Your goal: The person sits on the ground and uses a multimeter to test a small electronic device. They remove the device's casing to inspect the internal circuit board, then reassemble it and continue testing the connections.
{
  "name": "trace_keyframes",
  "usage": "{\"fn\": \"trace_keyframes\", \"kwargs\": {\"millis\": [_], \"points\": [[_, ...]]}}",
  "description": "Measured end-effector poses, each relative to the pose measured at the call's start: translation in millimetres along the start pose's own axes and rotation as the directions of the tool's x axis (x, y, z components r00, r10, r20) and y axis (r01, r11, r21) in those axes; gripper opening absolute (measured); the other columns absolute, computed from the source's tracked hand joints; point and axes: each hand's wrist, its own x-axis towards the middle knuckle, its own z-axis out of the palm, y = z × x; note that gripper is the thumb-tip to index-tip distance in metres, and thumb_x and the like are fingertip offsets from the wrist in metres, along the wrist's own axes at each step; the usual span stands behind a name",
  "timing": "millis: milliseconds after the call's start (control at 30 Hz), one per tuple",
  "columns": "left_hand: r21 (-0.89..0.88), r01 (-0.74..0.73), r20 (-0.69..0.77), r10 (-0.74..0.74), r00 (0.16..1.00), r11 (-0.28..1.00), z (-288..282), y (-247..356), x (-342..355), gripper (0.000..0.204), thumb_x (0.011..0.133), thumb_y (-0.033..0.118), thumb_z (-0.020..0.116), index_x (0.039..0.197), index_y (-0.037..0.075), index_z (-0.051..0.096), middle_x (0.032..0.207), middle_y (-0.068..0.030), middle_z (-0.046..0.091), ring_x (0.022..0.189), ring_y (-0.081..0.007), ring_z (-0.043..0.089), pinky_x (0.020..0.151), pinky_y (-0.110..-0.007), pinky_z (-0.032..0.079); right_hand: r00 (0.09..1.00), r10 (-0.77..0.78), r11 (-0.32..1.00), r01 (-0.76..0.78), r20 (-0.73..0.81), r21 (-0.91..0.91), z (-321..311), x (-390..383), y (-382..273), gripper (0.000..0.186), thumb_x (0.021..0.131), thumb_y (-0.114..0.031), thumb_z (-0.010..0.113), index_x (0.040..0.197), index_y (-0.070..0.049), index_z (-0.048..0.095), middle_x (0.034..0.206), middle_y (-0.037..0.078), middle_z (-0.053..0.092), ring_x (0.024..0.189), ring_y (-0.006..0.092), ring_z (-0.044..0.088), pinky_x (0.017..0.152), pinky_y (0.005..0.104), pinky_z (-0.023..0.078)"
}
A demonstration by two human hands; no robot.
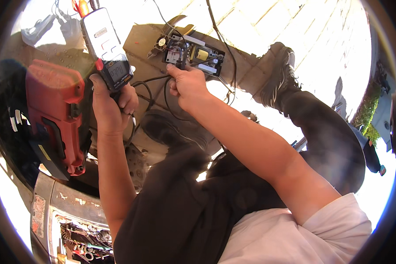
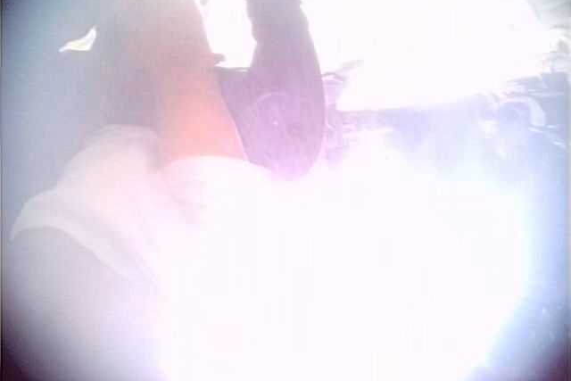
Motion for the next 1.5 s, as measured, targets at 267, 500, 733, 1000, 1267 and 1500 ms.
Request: {"fn": "trace_keyframes", "kwargs": {"millis": [267,500,733,1000,1267,1500], "points": [[-0.029,0.045,0.061,-0.043,0.997,0.999,4,-8,-6,0.074,0.100,0.064,0.023,0.106,-0.002,0.057,0.048,0.0033,0.026,0.036,-0.0112,0.026,0.038,-0.028,0.026,0.935,-0.326,0.943,0.333,0.140,-0.025,-45,21,-4,0.016,0.089,-0.011,0.069,0.085,0.001,0.059,0.070,0.006,0.059,0.044,0.0078,0.040,0.039,0.0260,0.029],[-0.001,0.062,0.090,-0.062,0.994,0.998,-2,-10,-3,0.081,0.097,0.069,0.023,0.111,-0.003,0.056,0.049,0.0032,0.027,0.036,-0.0107,0.026,0.038,-0.028,0.026,0.901,-0.174,0.975,0.213,0.398,-0.056,-64,34,-10,0.017,0.096,-0.015,0.061,0.085,-0.001,0.060,0.071,0.005,0.060,0.042,0.0064,0.038,0.039,0.0242,0.027],[0.038,0.074,0.082,-0.077,0.994,0.997,-7,-18,3,0.083,0.095,0.071,0.025,0.110,-0.003,0.057,0.049,0.0034,0.027,0.036,-0.0109,0.027,0.037,-0.029,0.027,0.891,-0.358,0.896,0.412,0.279,-0.167,-50,32,-1,0.015,0.090,-0.013,0.069,0.092,-0.001,0.060,0.076,0.007,0.064,0.045,0.0053,0.041,0.041,0.0221,0.029],[0.029,0.134,0.077,-0.135,0.988,0.991,3,-29,21,0.072,0.097,0.068,0.028,0.097,0.002,0.056,0.050,0.0027,0.029,0.038,-0.0118,0.030,0.040,-0.029,0.028,0.881,-0.435,0.857,0.469,0.188,-0.213,-31,27,10,0.023,0.084,-0.015,0.074,0.092,0.001,0.058,0.080,0.007,0.062,0.068,0.0115,0.053,0.062,0.0268,0.043],[0.013,0.149,0.047,-0.150,0.988,0.989,21,-44,45,0.061,0.099,0.064,0.030,0.075,0.010,0.044,0.054,0.0015,0.032,0.045,-0.0113,0.032,0.045,-0.027,0.030,0.917,-0.314,0.817,0.393,0.246,-0.421,-25,24,4,0.032,0.094,-0.031,0.064,0.086,0.001,0.062,0.070,0.004,0.059,0.056,0.0083,0.048,0.051,0.0269,0.039],[0.052,0.157,0.000,-0.158,0.988,0.986,24,-50,52,0.059,0.099,0.063,0.034,0.078,0.009,0.046,0.056,0.0019,0.034,0.046,-0.0104,0.035,0.044,-0.027,0.030,0.902,-0.343,0.744,0.430,0.261,-0.511,-29,31,-31,0.026,0.093,-0.021,0.060,0.076,-0.001,0.057,0.061,0.001,0.048,0.049,0.0080,0.042,0.043,0.0274,0.035]]}}
